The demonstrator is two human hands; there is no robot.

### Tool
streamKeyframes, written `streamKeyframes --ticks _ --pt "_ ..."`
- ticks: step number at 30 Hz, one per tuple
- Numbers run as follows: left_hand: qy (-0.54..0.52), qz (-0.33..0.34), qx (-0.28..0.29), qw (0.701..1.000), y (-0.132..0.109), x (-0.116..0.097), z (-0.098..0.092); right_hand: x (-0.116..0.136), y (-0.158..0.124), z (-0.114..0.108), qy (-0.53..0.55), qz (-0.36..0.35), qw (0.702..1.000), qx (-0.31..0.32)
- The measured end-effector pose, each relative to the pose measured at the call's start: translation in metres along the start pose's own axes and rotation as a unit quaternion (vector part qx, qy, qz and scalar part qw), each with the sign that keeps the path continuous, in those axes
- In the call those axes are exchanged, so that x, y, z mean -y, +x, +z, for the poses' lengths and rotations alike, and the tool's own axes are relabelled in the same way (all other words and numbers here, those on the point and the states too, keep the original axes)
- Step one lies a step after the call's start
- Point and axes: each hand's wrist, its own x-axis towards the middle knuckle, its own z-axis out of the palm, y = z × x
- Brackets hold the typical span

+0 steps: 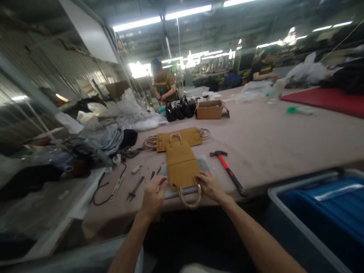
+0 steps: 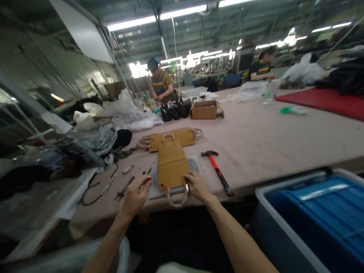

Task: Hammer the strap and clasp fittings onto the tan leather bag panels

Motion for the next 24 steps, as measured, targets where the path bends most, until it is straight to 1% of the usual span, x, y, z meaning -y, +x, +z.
streamKeyframes --ticks 1,3,5,7,10,12,14,16,17,19,22,24 --pt "-0.014 -0.007 0.025 1.000 -0.014 0.003 0.011 -0.003 0.001 0.002 -0.001 0.004 1.000 0.014" --pt "-0.036 0.006 0.081 0.996 -0.027 0.007 0.031 -0.007 0.003 0.002 -0.008 -0.001 0.999 0.035" --pt "-0.028 0.038 0.143 0.989 -0.023 0.010 0.047 -0.007 0.008 -0.004 -0.018 -0.023 0.998 0.058" --pt "0.008 0.066 0.200 0.977 -0.012 0.013 0.056 -0.006 0.014 -0.011 -0.023 -0.056 0.995 0.082" --pt "0.059 0.099 0.271 0.956 0.007 0.019 0.055 -0.008 0.021 -0.018 -0.019 -0.097 0.989 0.110" --pt "0.049 0.132 0.301 0.943 0.013 0.024 0.050 -0.012 0.023 -0.018 -0.011 -0.106 0.988 0.112" --pt "0.017 0.171 0.310 0.935 0.015 0.029 0.045 -0.015 0.023 -0.015 -0.002 -0.101 0.990 0.101" --pt "-0.006 0.199 0.282 0.938 0.013 0.034 0.044 -0.018 0.023 -0.011 0.008 -0.083 0.993 0.079" --pt "-0.013 0.210 0.254 0.944 0.011 0.037 0.045 -0.018 0.023 -0.010 0.013 -0.071 0.995 0.067" --pt "-0.028 0.212 0.179 0.960 0.005 0.042 0.052 -0.018 0.025 -0.008 0.024 -0.049 0.997 0.045" --pt "-0.064 0.168 0.057 0.982 -0.004 0.048 0.064 -0.015 0.027 -0.006 0.043 -0.040 0.998 0.037" --pt "-0.084 0.124 0.002 0.989 -0.007 0.048 0.070 -0.013 0.028 -0.006 0.053 -0.040 0.997 0.041"
